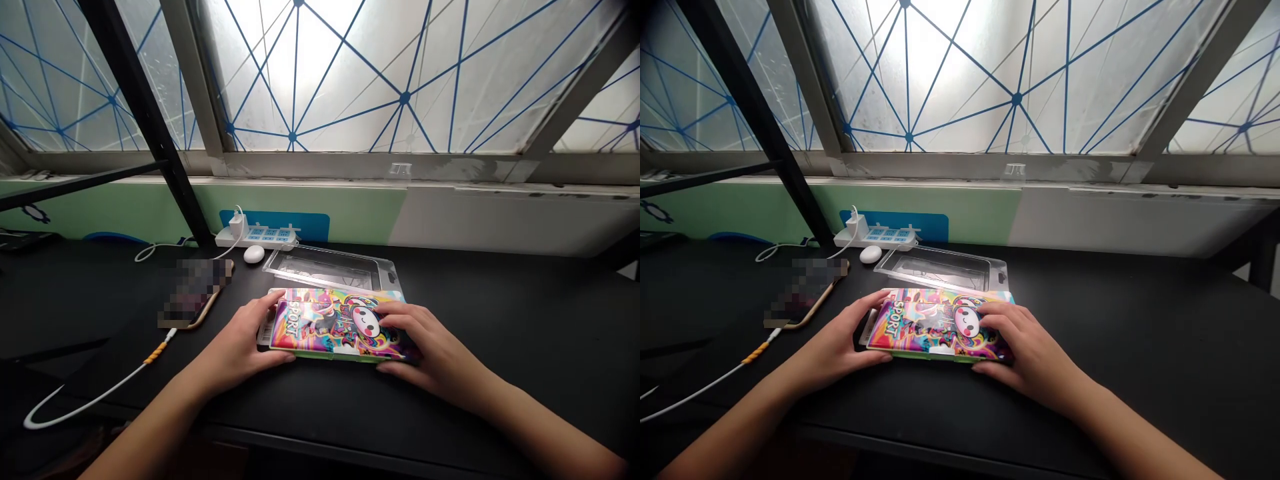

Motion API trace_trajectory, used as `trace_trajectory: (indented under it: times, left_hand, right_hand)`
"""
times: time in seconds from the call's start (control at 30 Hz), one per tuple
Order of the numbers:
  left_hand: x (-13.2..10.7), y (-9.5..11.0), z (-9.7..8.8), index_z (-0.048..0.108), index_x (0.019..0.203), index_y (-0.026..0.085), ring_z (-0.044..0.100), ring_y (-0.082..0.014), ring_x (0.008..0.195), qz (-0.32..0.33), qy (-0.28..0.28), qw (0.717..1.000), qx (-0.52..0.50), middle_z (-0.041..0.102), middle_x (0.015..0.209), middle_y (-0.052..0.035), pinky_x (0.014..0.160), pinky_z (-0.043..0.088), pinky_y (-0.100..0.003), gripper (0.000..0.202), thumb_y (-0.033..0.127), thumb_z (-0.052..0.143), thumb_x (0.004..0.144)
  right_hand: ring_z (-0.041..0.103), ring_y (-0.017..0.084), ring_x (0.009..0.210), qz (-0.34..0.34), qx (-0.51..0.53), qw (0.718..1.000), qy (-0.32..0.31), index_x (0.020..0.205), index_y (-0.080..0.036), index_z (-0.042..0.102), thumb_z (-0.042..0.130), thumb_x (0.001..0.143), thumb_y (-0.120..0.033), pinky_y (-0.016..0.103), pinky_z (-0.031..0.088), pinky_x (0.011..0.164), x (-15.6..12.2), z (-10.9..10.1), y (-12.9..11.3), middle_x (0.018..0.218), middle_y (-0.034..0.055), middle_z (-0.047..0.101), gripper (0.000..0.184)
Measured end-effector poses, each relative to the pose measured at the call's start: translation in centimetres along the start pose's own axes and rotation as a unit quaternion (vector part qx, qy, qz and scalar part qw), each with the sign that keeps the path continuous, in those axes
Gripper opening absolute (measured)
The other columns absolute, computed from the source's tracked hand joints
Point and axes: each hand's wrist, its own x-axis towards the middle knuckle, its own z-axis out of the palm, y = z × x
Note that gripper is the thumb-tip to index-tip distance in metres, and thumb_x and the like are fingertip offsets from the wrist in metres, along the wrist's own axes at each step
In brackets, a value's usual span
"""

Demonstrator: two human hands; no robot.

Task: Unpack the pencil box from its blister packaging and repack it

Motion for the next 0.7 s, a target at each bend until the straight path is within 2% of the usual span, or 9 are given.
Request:
trace_trajectory:
  times: [0.1,0.17,0.2,0.27,0.33,0.47,0.57,0.63,0.7]
  left_hand:
    - [0.1,-0.3,0.3,0.032,0.160,0.034,0.056,-0.0334,0.136,-0.017,-0.005,1.000,-0.013,0.059,0.147,-0.0108,0.113,0.047,-0.048,0.100,0.044,0.085,0.076]
    - [0.2,-0.4,0.4,0.026,0.162,0.036,0.055,-0.0332,0.137,-0.021,-0.007,1.000,-0.016,0.059,0.147,-0.0106,0.114,0.045,-0.049,0.105,0.043,0.086,0.076]
    - [0.2,-0.4,0.5,0.023,0.163,0.037,0.054,-0.0335,0.138,-0.020,-0.007,1.000,-0.016,0.058,0.148,-0.0105,0.114,0.044,-0.049,0.108,0.042,0.086,0.075]
    - [0.2,-0.3,0.6,0.017,0.164,0.039,0.052,-0.0344,0.140,-0.016,-0.007,1.000,-0.015,0.058,0.148,-0.0101,0.114,0.043,-0.050,0.113,0.041,0.087,0.075]
    - [0.1,-0.2,0.6,0.009,0.165,0.040,0.052,-0.0353,0.140,-0.014,-0.012,1.000,-0.014,0.058,0.149,-0.0097,0.113,0.044,-0.051,0.119,0.040,0.086,0.075]
    - [-0.1,-0.2,0.7,-0.002,0.165,0.042,0.055,-0.0354,0.136,-0.008,-0.016,1.000,-0.013,0.059,0.149,-0.0085,0.110,0.046,-0.052,0.125,0.039,0.085,0.075]
    - [-0.2,-0.1,0.6,0.004,0.166,0.040,0.058,-0.0350,0.132,-0.012,-0.001,1.000,-0.016,0.062,0.145,-0.0083,0.109,0.048,-0.050,0.125,0.042,0.087,0.073]
    - [-0.2,0.1,0.5,0.021,0.164,0.037,0.059,-0.0347,0.131,-0.024,0.008,1.000,-0.018,0.064,0.142,-0.0091,0.107,0.050,-0.048,0.113,0.047,0.087,0.073]
    - [-0.1,0.4,0.4,0.043,0.155,0.033,0.060,-0.0348,0.129,-0.037,0.016,0.999,-0.022,0.064,0.140,-0.0104,0.106,0.051,-0.048,0.090,0.054,0.082,0.077]
  right_hand:
    - [0.065,0.033,0.126,0.051,0.061,0.996,-0.030,0.125,-0.027,0.059,0.082,0.082,-0.044,0.048,0.058,0.100,-0.1,-0.6,0.7,0.138,0.0144,0.067,0.051]
    - [0.066,0.033,0.124,0.094,0.119,0.988,-0.033,0.121,-0.027,0.063,0.081,0.082,-0.047,0.046,0.058,0.099,-0.1,-1.1,1.2,0.137,0.0129,0.069,0.047]
    - [0.070,0.032,0.117,0.126,0.145,0.981,-0.022,0.116,-0.027,0.065,0.079,0.084,-0.049,0.044,0.059,0.095,0.0,-1.3,1.5,0.129,0.0115,0.073,0.041]
    - [0.075,0.028,0.091,0.211,0.179,0.961,0.017,0.102,-0.026,0.070,0.070,0.089,-0.055,0.038,0.061,0.076,0.3,-1.5,2.0,0.101,0.0071,0.079,0.032]
    - [0.069,0.022,0.068,0.290,0.201,0.935,0.048,0.084,-0.025,0.068,0.060,0.094,-0.060,0.033,0.056,0.059,0.7,-1.6,2.5,0.076,0.0028,0.072,0.037]
    - [0.058,0.019,0.060,0.347,0.229,0.907,0.060,0.069,-0.025,0.060,0.058,0.094,-0.062,0.030,0.049,0.053,1.1,-1.5,2.8,0.065,-0.0003,0.061,0.045]
    - [0.063,0.022,0.065,0.338,0.222,0.912,0.061,0.074,-0.026,0.065,0.054,0.095,-0.064,0.033,0.054,0.057,0.9,-1.6,2.9,0.068,0.0009,0.064,0.045]
    - [0.069,0.027,0.075,0.318,0.213,0.923,0.042,0.087,-0.027,0.072,0.048,0.096,-0.067,0.037,0.059,0.063,0.5,-1.8,3.1,0.077,0.0036,0.071,0.047]
    - [0.073,0.031,0.087,0.290,0.210,0.934,0.005,0.103,-0.029,0.076,0.043,0.095,-0.074,0.041,0.062,0.073,0.2,-2.2,3.2,0.094,0.0064,0.077,0.056]
